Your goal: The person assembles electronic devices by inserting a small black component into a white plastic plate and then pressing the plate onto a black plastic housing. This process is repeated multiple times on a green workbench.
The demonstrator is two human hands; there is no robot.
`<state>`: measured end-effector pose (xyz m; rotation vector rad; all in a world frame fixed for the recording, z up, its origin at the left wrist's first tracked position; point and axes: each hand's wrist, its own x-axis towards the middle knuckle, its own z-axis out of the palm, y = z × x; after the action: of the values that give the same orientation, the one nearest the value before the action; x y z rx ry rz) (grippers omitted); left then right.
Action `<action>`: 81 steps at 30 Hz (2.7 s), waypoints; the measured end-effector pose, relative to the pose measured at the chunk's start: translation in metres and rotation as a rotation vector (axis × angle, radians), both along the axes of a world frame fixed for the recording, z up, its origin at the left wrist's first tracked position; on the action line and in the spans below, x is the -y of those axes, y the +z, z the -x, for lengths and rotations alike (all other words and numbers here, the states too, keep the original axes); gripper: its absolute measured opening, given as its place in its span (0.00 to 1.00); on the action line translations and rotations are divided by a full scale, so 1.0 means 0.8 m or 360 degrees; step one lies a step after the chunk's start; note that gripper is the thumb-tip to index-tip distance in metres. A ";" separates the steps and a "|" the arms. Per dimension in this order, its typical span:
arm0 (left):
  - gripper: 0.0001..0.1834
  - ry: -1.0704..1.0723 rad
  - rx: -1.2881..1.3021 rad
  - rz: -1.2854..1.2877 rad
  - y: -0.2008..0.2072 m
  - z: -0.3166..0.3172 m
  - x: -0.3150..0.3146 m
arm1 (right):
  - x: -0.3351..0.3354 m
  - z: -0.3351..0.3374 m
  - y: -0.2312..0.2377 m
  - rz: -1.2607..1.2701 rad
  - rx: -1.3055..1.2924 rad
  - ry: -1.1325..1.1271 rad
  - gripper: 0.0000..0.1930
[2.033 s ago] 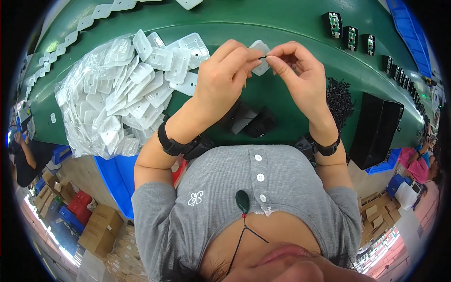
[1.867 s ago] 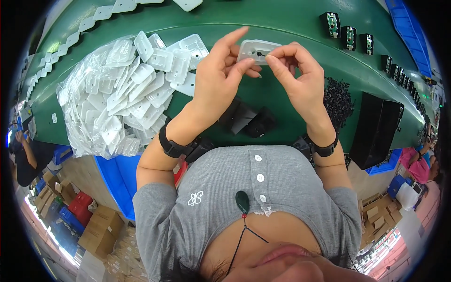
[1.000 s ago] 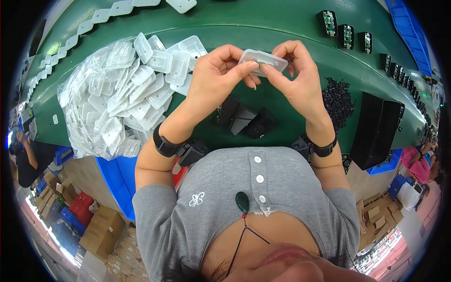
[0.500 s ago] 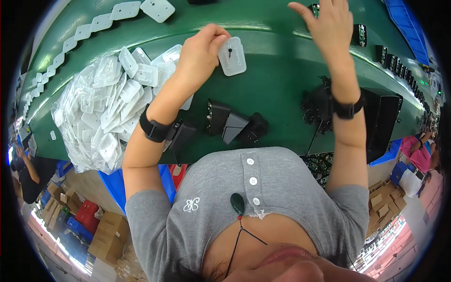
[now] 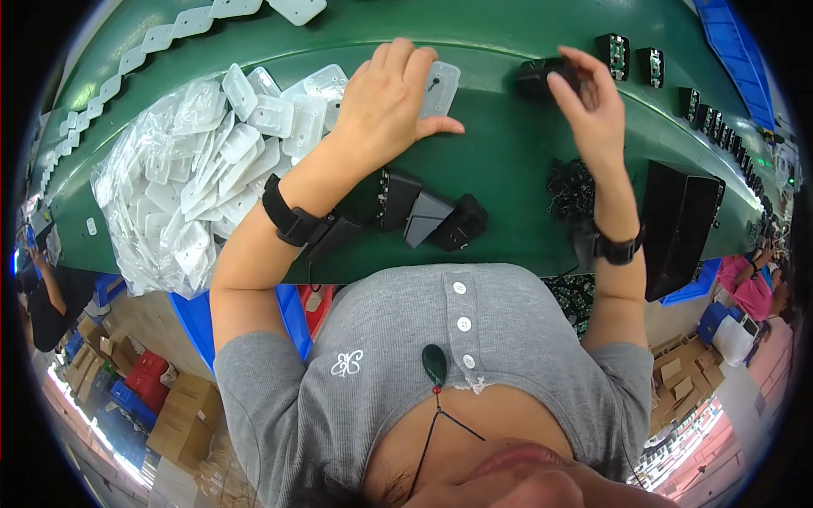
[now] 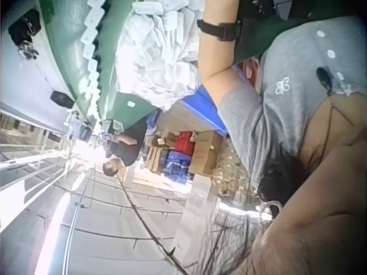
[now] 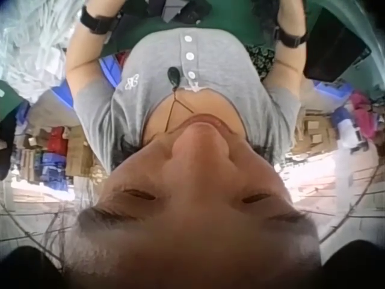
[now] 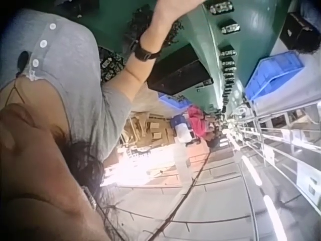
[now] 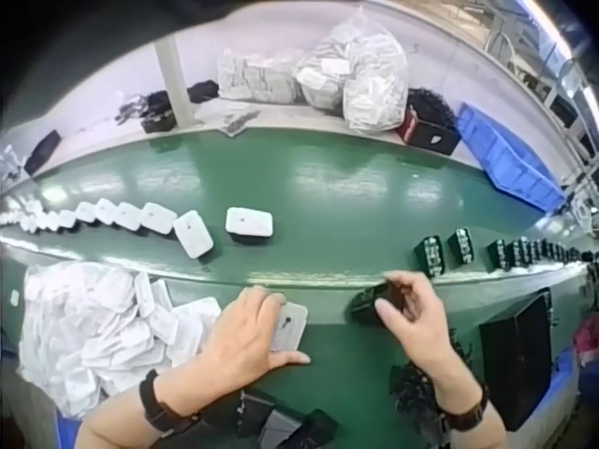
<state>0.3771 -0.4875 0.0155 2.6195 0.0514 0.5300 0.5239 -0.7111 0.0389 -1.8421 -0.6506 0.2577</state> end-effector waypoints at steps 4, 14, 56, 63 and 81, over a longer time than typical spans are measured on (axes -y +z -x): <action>0.31 -0.0173 -0.0001 -0.0039 -0.005 0.005 -0.005 | 0.030 0.033 0.005 0.0510 0.0483 0.0057 0.19; 0.26 -0.0338 0.0185 0.0235 -0.006 0.027 -0.020 | -0.043 0.066 0.021 0.0362 0.0801 0.0514 0.20; 0.21 0.0860 -0.0112 -0.0844 0.036 0.094 -0.131 | -0.211 -0.134 -0.022 0.0329 -0.0340 0.0725 0.14; 0.25 0.0954 -0.0465 -0.1058 0.019 0.097 -0.142 | -0.228 -0.159 -0.007 0.0604 -0.0349 0.0922 0.18; 0.18 0.0601 -0.0030 0.0889 0.065 0.089 -0.073 | 0.038 0.003 0.069 0.1077 0.0576 0.0279 0.05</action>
<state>0.3057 -0.4293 0.0677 2.0677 0.6179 0.5231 0.5211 -0.7412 0.0945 -2.5143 -1.0704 0.2837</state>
